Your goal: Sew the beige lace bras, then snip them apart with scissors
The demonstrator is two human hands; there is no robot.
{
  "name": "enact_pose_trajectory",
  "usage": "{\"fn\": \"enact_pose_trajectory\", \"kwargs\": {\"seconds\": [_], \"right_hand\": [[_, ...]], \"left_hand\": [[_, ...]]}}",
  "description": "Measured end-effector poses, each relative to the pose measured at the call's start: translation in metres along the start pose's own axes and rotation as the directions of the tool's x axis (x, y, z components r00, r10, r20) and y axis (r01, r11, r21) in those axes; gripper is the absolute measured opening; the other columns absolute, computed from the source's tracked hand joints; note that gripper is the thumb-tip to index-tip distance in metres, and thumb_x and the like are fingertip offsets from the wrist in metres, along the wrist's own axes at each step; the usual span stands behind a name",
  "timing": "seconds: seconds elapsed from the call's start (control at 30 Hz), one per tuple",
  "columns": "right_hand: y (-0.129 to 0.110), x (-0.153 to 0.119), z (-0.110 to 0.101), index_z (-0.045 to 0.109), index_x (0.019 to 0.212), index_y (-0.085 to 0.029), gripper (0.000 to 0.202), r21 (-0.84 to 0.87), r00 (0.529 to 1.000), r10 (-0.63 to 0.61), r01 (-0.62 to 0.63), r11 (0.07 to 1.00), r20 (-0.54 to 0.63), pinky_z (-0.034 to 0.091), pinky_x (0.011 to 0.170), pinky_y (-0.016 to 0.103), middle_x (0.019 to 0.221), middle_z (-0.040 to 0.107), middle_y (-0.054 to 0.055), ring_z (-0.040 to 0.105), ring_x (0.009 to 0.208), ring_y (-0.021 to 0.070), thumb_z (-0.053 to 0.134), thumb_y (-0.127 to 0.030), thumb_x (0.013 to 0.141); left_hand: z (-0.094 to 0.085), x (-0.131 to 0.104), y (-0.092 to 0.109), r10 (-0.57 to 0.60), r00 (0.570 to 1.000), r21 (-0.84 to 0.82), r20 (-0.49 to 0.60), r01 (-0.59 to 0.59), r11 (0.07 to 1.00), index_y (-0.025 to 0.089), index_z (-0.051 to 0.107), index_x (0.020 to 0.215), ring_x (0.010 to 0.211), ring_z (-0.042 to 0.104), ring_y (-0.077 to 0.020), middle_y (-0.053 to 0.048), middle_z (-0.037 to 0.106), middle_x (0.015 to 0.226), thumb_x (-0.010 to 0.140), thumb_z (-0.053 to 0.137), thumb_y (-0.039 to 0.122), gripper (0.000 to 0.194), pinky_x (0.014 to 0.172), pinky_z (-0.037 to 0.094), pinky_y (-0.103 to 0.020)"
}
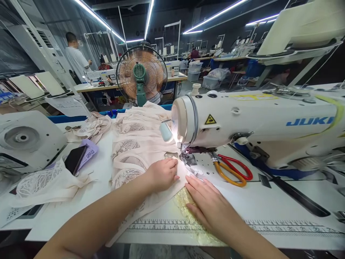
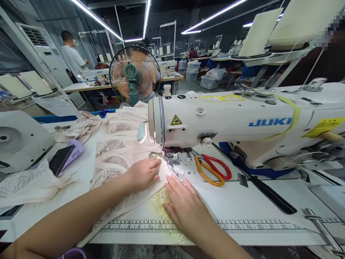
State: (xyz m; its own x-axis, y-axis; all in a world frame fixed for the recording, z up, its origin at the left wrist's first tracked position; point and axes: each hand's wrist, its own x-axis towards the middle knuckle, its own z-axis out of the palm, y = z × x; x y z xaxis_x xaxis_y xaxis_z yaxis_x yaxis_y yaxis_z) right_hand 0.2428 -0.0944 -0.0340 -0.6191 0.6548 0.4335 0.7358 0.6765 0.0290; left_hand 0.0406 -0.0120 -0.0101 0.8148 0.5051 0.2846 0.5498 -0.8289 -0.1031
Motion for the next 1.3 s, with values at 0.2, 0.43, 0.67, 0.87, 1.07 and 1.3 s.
{"fn": "enact_pose_trajectory", "kwargs": {"seconds": [0.2, 0.43, 0.67, 0.87, 1.07, 1.3], "right_hand": [[0.001, 0.003, 0.001, 0.057, 0.113, -0.007, 0.036, -0.015, 0.998, 0.003, -0.004, 1.0, -0.062, 0.043, 0.093, 0.048, 0.123, 0.058, 0.018, 0.052, 0.115, 0.0287, 0.04, -0.028, 0.089], [0.001, 0.007, 0.004, 0.056, 0.116, -0.005, 0.039, -0.023, 0.996, 0.019, -0.021, 1.0, -0.087, 0.043, 0.093, 0.046, 0.126, 0.055, 0.017, 0.049, 0.117, 0.0297, 0.043, -0.029, 0.088], [-0.001, 0.004, 0.009, 0.059, 0.113, -0.01, 0.037, 0.057, 0.986, 0.097, -0.09, 0.994, -0.133, 0.039, 0.097, 0.044, 0.122, 0.059, 0.012, 0.052, 0.115, 0.0259, 0.04, -0.033, 0.09], [-0.003, 0.005, 0.011, 0.06, 0.113, -0.011, 0.037, 0.077, 0.982, 0.12, -0.109, 0.991, -0.149, 0.038, 0.098, 0.043, 0.122, 0.06, 0.011, 0.051, 0.115, 0.0248, 0.041, -0.033, 0.09], [-0.002, 0.006, 0.005, 0.059, 0.112, -0.008, 0.036, 0.051, 0.983, 0.076, -0.068, 0.996, -0.167, 0.042, 0.094, 0.045, 0.121, 0.059, 0.016, 0.051, 0.114, 0.0276, 0.041, -0.026, 0.088], [-0.001, 0.004, 0.006, 0.06, 0.11, -0.01, 0.033, 0.098, 0.982, 0.12, -0.106, 0.99, -0.147, 0.044, 0.092, 0.047, 0.118, 0.06, 0.017, 0.053, 0.112, 0.0279, 0.041, -0.026, 0.088]], "left_hand": [[0.001, 0.005, -0.001, -0.019, 1.0, 0.012, 0.023, 0.019, 1.0, 0.002, 0.058, 0.112, 0.106, 0.055, -0.0262, -0.016, 0.059, 0.12, 0.09, 0.04, 0.032, 0.042, 0.094, 0.046, -0.035], [-0.001, 0.023, 0.007, -0.174, 0.975, 0.014, 0.139, 0.173, 0.985, 0.005, 0.06, 0.105, 0.106, 0.054, -0.0287, -0.019, 0.059, 0.116, 0.088, 0.043, 0.034, 0.038, 0.09, 0.048, -0.04], [-0.007, 0.02, 0.007, -0.236, 0.95, -0.092, 0.205, 0.259, 0.961, 0.01, 0.055, 0.106, 0.102, 0.055, -0.0251, -0.015, 0.056, 0.114, 0.087, 0.044, 0.03, 0.03, 0.086, 0.049, -0.037], [-0.011, 0.015, 0.005, -0.184, 0.956, -0.124, 0.228, 0.216, 0.969, 0.01, 0.053, 0.109, 0.11, 0.052, -0.0256, -0.017, 0.054, 0.12, 0.088, 0.042, 0.028, 0.029, 0.093, 0.047, -0.038], [-0.008, 0.016, 0.006, -0.169, 0.967, -0.043, 0.19, 0.18, 0.983, 0.006, 0.054, 0.114, 0.114, 0.051, -0.0267, -0.018, 0.054, 0.125, 0.089, 0.042, 0.03, 0.036, 0.098, 0.044, -0.039], [-0.008, 0.02, 0.004, -0.159, 0.97, -0.035, 0.184, 0.169, 0.985, 0.008, 0.055, 0.111, 0.11, 0.053, -0.0262, -0.017, 0.056, 0.12, 0.088, 0.044, 0.031, 0.034, 0.093, 0.047, -0.038]]}}
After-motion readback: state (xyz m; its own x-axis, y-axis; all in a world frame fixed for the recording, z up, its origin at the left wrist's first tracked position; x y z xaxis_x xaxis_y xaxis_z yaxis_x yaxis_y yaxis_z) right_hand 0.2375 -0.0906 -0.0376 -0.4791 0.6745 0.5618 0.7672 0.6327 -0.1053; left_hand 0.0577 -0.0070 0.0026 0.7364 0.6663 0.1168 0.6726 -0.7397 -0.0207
